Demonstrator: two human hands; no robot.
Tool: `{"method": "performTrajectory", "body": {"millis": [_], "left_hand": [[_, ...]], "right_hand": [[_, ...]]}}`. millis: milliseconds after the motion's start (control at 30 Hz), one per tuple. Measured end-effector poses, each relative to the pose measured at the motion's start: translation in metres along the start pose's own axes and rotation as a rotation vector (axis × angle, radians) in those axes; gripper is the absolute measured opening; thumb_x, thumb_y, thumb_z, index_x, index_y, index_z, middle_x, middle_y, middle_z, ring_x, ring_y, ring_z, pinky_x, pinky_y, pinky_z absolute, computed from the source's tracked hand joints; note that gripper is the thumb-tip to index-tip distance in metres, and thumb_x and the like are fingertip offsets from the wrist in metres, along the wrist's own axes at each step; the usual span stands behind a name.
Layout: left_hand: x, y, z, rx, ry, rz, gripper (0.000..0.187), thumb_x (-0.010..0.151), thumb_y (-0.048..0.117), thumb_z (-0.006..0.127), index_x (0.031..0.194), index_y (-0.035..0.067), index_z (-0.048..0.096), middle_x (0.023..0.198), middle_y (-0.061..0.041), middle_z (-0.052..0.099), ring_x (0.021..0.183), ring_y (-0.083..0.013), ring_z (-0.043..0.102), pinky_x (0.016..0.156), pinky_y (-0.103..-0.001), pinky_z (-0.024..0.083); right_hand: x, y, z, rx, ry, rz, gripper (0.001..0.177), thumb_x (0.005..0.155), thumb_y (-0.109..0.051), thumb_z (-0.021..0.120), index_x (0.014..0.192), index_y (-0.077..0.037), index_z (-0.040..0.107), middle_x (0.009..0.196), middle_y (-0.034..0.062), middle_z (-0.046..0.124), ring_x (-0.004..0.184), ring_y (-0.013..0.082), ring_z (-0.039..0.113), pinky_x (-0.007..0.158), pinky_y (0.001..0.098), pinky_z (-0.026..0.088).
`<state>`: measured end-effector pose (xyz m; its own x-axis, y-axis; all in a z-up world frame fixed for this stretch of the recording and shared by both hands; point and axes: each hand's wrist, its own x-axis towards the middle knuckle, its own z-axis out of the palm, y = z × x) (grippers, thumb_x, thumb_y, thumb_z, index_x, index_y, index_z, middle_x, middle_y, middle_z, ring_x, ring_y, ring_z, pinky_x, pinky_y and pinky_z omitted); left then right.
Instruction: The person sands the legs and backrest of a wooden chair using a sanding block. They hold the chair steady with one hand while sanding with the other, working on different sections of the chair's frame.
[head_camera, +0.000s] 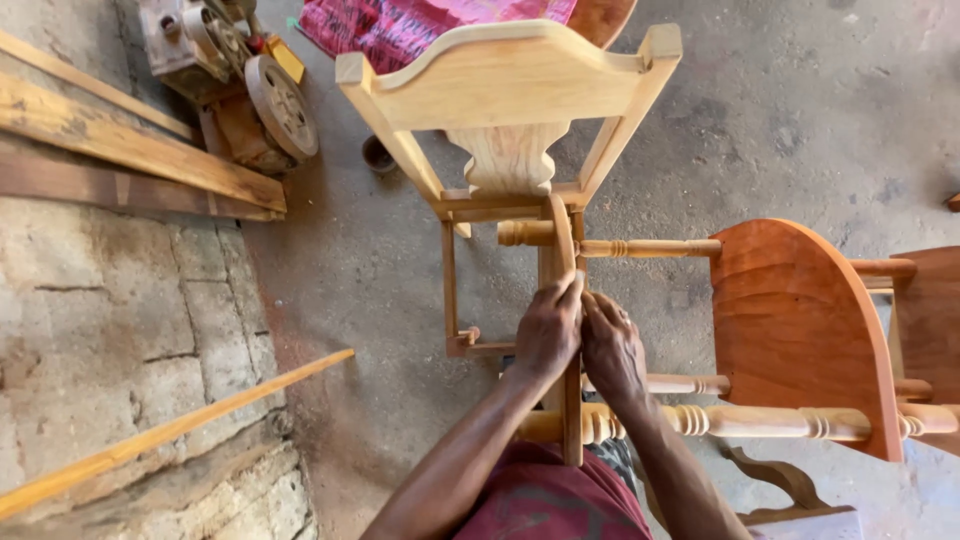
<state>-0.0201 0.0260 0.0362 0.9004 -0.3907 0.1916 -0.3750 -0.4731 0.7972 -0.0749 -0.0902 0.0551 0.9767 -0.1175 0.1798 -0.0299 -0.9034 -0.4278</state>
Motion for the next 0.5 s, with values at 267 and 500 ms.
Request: {"method": "performTrajectory", "body": {"millis": [267,500], "left_hand": [[0.012,-0.009,0.011,0.001,0.067,-0.066,0.031,0.101,0.018,0.064,0.128,0.004,0.067,0.134,-0.02,0.064,0.114,-0.0338,0.068,0.094,-0.041,0.059],[0.0,-0.019,0.02,0.005,-0.083,-0.215,0.037,0.105,0.026,0.059,0.139,0.012,0.063,0.118,-0.022,0.063,0.097,-0.0334,0.069,0.073,-0.039,0.064]], "right_hand": [[0.012,0.006,0.013,0.283,-0.142,0.595,0.04,0.106,-0.026,0.052,0.141,-0.007,0.059,0.111,0.0212,0.074,0.085,0.0278,0.076,0.073,0.0446,0.062],[0.017,-0.002,0.021,0.282,0.001,0.482,0.041,0.106,-0.028,0.05,0.145,-0.016,0.057,0.105,0.0193,0.074,0.079,0.0292,0.076,0.064,0.0435,0.063]]}}
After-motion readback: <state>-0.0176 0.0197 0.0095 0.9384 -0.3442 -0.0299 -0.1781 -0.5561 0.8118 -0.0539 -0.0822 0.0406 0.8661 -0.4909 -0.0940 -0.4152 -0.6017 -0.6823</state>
